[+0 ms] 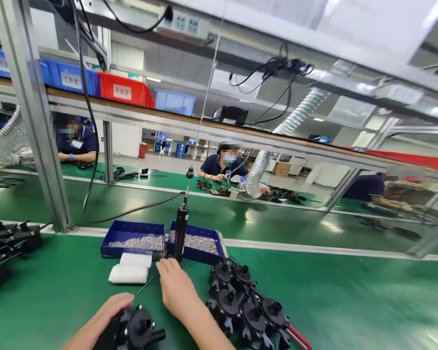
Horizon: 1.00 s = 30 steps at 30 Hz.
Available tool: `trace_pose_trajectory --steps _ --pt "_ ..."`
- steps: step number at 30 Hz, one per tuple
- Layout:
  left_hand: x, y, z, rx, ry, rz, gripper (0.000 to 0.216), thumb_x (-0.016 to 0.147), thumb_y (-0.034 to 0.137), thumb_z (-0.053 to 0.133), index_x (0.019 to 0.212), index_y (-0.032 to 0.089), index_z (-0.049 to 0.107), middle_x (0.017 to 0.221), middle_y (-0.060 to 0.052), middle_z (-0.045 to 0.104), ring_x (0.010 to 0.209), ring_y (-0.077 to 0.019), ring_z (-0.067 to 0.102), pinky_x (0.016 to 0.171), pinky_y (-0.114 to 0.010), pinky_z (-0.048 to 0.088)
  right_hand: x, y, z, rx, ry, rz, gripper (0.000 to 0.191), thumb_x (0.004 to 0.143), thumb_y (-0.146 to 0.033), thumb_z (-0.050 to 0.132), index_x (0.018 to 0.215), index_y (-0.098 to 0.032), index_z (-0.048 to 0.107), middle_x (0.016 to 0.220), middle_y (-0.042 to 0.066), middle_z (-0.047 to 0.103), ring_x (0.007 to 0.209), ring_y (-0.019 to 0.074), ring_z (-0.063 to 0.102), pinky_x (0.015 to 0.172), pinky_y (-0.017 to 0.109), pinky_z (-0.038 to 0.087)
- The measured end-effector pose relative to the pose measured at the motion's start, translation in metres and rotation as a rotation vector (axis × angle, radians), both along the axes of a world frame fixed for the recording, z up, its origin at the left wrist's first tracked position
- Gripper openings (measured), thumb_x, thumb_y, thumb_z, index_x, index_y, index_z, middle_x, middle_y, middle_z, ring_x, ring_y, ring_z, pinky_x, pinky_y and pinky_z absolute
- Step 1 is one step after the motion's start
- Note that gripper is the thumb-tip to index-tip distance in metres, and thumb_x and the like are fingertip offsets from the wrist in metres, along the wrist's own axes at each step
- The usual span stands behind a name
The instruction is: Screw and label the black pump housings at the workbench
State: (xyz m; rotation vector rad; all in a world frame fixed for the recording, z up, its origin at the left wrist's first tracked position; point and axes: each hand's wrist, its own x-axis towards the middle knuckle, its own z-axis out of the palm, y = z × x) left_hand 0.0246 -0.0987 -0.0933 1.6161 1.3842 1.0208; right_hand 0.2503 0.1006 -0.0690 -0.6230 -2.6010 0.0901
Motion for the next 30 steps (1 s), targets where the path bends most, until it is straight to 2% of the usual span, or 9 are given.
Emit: trace_pose_trajectory --steps 4,7,13,17,21,23,26,28,30 --pt "0.034 0.009 0.009 0.139 0.112 -0.031 0.087 0.08 0.034 0.091 0.16 0.033 0.058 0.162 -0.016 0.056 0.147 -0.0398 0.057 0.127 -0.049 0.047 0.007 0.006 -0.004 -0.111 -0.1 -0.007 0.017 0.102 -0.007 0.068 0.114 -0.017 0.075 0.116 0.012 0.073 0.112 0.0326 0.064 0.101 0.05 0.063" --pt "0.027 0.011 0.025 0.204 0.061 -0.09 0.083 0.076 0.016 0.084 0.154 0.031 0.059 0.135 -0.011 0.069 0.123 -0.0328 0.067 0.115 -0.046 0.054 0.013 0.0 0.001 -0.155 -0.155 0.024 0.01 0.104 -0.009 0.072 0.1 -0.019 0.071 0.104 0.008 0.069 0.107 0.0311 0.061 0.094 0.048 0.06" --pt "-0.019 0.008 0.046 -0.151 -0.651 0.056 0.086 0.081 0.046 0.096 0.156 0.026 0.058 0.13 -0.011 0.07 0.112 -0.03 0.069 0.105 -0.048 0.057 0.017 -0.02 0.009 -0.186 -0.226 0.166 0.019 0.105 -0.001 0.065 0.1 -0.019 0.062 0.117 0.009 0.062 0.116 0.0316 0.055 0.096 0.048 0.053" --pt "-0.024 0.017 0.047 -0.213 -1.064 0.108 0.08 0.08 0.042 0.1 0.15 0.024 0.066 0.118 -0.01 0.07 0.103 -0.026 0.069 0.106 -0.06 0.06 0.014 -0.036 0.016 -0.27 -0.239 0.265 0.026 0.104 0.003 0.059 0.095 -0.02 0.055 0.105 0.004 0.062 0.103 0.0256 0.057 0.09 0.041 0.053" --pt "-0.018 0.023 0.043 -0.286 -1.213 0.06 0.069 0.081 0.035 0.098 0.142 0.021 0.071 0.114 -0.011 0.073 0.101 -0.0239 0.071 0.104 -0.06 0.062 0.022 -0.041 0.019 -0.41 -0.197 0.28 0.031 0.103 0.001 0.067 0.118 -0.023 0.058 0.124 0.006 0.062 0.117 0.0274 0.058 0.098 0.042 0.055" --pt "-0.017 0.024 0.041 -0.334 -1.278 0.014 0.064 0.083 0.038 0.095 0.14 0.02 0.072 0.112 -0.011 0.074 0.098 -0.0243 0.073 0.1 -0.056 0.064 0.029 -0.037 0.009 -0.379 -0.187 0.22 0.028 0.101 -0.001 0.07 0.116 -0.023 0.059 0.125 0.008 0.061 0.119 0.0294 0.059 0.097 0.044 0.056" --pt "-0.016 0.025 0.038 -0.38 -1.332 0.006 0.062 0.085 0.044 0.092 0.138 0.019 0.073 0.109 -0.012 0.075 0.094 -0.025 0.074 0.094 -0.052 0.066 0.034 -0.031 -0.012 -0.228 -0.179 0.211 0.022 0.104 -0.003 0.058 0.094 -0.023 0.054 0.108 0.007 0.062 0.101 0.0297 0.063 0.079 0.041 0.056" --pt "-0.015 0.025 0.037 -0.38 -1.323 0.059 0.061 0.088 0.048 0.09 0.138 0.018 0.073 0.109 -0.013 0.075 0.094 -0.0255 0.074 0.092 -0.053 0.067 0.034 -0.031 -0.021 -0.12 -0.137 0.204 0.024 0.103 -0.004 0.05 0.091 -0.024 0.05 0.099 0.006 0.062 0.089 0.0293 0.064 0.07 0.039 0.052" --pt "-0.013 0.025 0.037 -0.375 -1.299 0.122 0.06 0.091 0.051 0.088 0.138 0.017 0.072 0.109 -0.015 0.075 0.095 -0.0261 0.074 0.093 -0.054 0.067 0.031 -0.035 -0.02 -0.145 -0.074 0.127 0.023 0.108 -0.008 0.046 0.093 -0.026 0.048 0.085 0.002 0.06 0.07 0.0245 0.061 0.06 0.035 0.048"
